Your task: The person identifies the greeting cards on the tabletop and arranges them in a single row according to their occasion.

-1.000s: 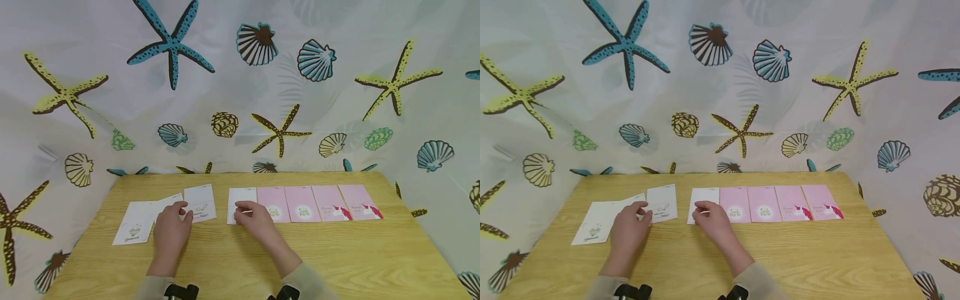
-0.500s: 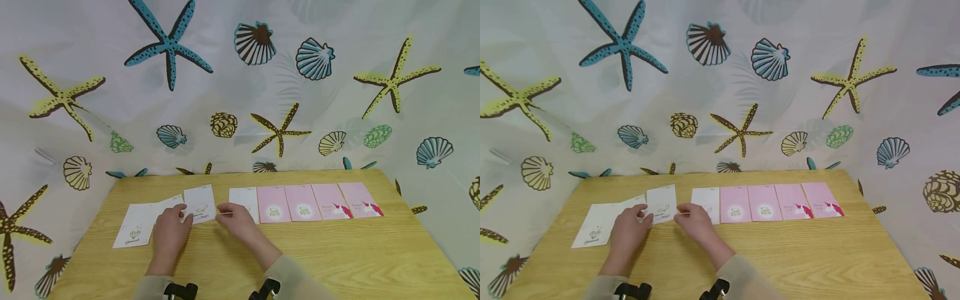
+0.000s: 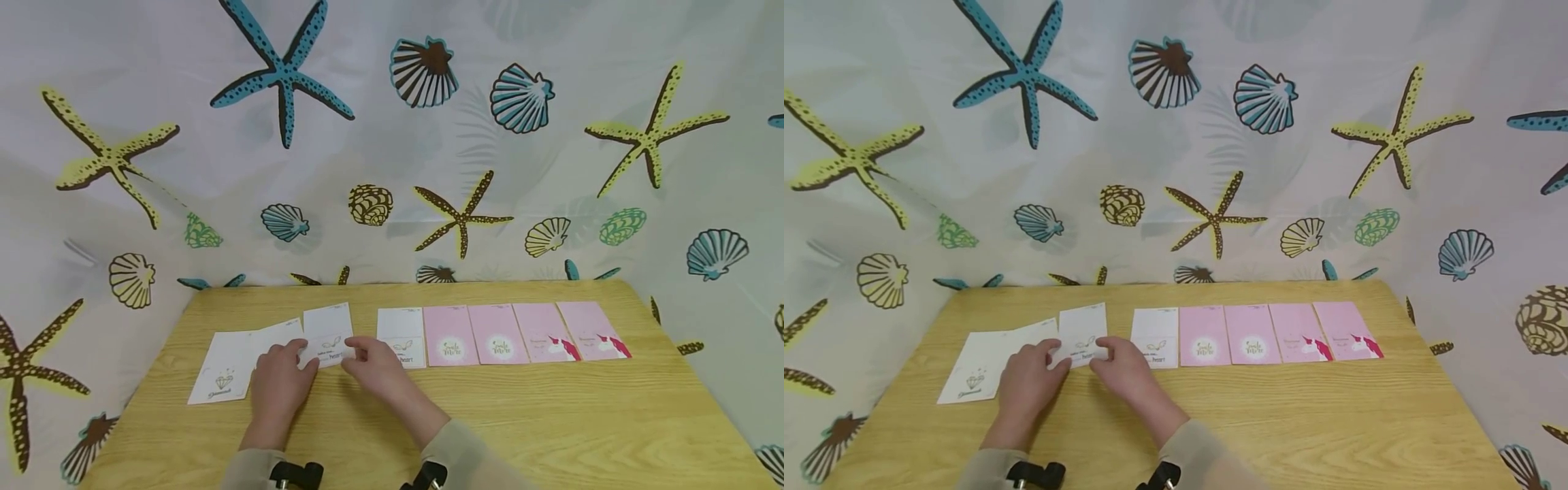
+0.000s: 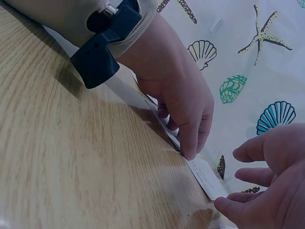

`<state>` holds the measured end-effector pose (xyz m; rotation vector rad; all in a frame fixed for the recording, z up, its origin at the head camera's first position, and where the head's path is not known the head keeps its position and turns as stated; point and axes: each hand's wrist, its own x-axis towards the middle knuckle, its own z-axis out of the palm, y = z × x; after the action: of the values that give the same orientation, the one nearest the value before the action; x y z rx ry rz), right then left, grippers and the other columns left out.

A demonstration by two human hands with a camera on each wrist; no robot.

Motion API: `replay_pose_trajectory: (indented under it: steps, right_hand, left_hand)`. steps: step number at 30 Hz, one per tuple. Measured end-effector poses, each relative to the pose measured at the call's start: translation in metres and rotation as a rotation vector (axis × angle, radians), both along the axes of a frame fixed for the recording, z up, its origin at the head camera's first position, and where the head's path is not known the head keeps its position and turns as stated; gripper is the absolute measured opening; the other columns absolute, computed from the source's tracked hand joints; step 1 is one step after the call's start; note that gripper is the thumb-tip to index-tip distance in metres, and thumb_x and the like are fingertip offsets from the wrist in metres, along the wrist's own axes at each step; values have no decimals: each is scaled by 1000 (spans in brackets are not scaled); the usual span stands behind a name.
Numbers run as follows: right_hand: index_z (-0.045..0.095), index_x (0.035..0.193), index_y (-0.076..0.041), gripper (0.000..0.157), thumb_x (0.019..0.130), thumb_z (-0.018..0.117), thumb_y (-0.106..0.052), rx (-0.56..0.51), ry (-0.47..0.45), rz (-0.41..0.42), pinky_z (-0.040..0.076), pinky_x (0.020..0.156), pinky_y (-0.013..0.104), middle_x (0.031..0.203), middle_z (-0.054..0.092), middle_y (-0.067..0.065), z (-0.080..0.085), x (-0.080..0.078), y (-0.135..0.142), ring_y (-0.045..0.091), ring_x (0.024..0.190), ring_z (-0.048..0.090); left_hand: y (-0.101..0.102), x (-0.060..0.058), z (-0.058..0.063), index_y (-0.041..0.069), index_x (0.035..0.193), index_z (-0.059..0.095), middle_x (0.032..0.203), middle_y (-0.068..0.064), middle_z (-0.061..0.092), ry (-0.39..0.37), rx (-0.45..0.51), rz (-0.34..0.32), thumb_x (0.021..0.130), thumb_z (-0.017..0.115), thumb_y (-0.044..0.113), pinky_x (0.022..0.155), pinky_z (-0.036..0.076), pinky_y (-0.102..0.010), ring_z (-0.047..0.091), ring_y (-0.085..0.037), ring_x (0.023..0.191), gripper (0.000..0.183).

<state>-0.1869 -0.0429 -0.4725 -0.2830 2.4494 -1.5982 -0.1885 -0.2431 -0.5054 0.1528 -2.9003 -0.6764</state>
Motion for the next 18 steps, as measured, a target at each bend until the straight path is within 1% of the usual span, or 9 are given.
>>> replay_pose_trajectory:
  steps: [5,7,9,12,18]
  right_hand:
    - [68,149,-6,45,106,69,-21,41,4,11,54,105,52,137,71,19,0,1,-3,27,116,66]
    - [67,149,-6,45,107,68,-21,42,6,17,55,102,51,138,71,20,-1,1,-4,27,115,69]
    - [67,149,-5,46,107,68,-21,32,5,23,56,102,52,140,70,21,-1,2,-5,29,118,71]
    - [67,150,-4,46,107,69,-22,20,-4,25,56,104,54,143,69,21,0,3,-6,32,123,71]
    - [68,149,-5,45,106,70,-21,-26,-36,0,53,108,56,148,65,23,1,3,-7,38,135,64]
  left_hand:
    - [-3,0,1,0,141,70,114,-24,70,-31,-8,-2,102,78,28,90,49,-68,62,-50,110,49]
    - [-3,0,2,0,141,70,117,-25,70,-35,-15,-4,102,78,28,91,49,-69,62,-51,111,49]
    - [-3,0,2,0,140,71,118,-26,70,-35,-22,-6,101,78,29,90,49,-70,63,-52,112,49]
    - [-3,0,2,0,138,72,116,-26,70,-35,-24,-3,101,79,29,89,50,-70,63,-52,111,48]
    - [-2,0,2,0,137,73,119,-28,70,-31,-24,5,101,79,29,90,50,-71,63,-53,112,47]
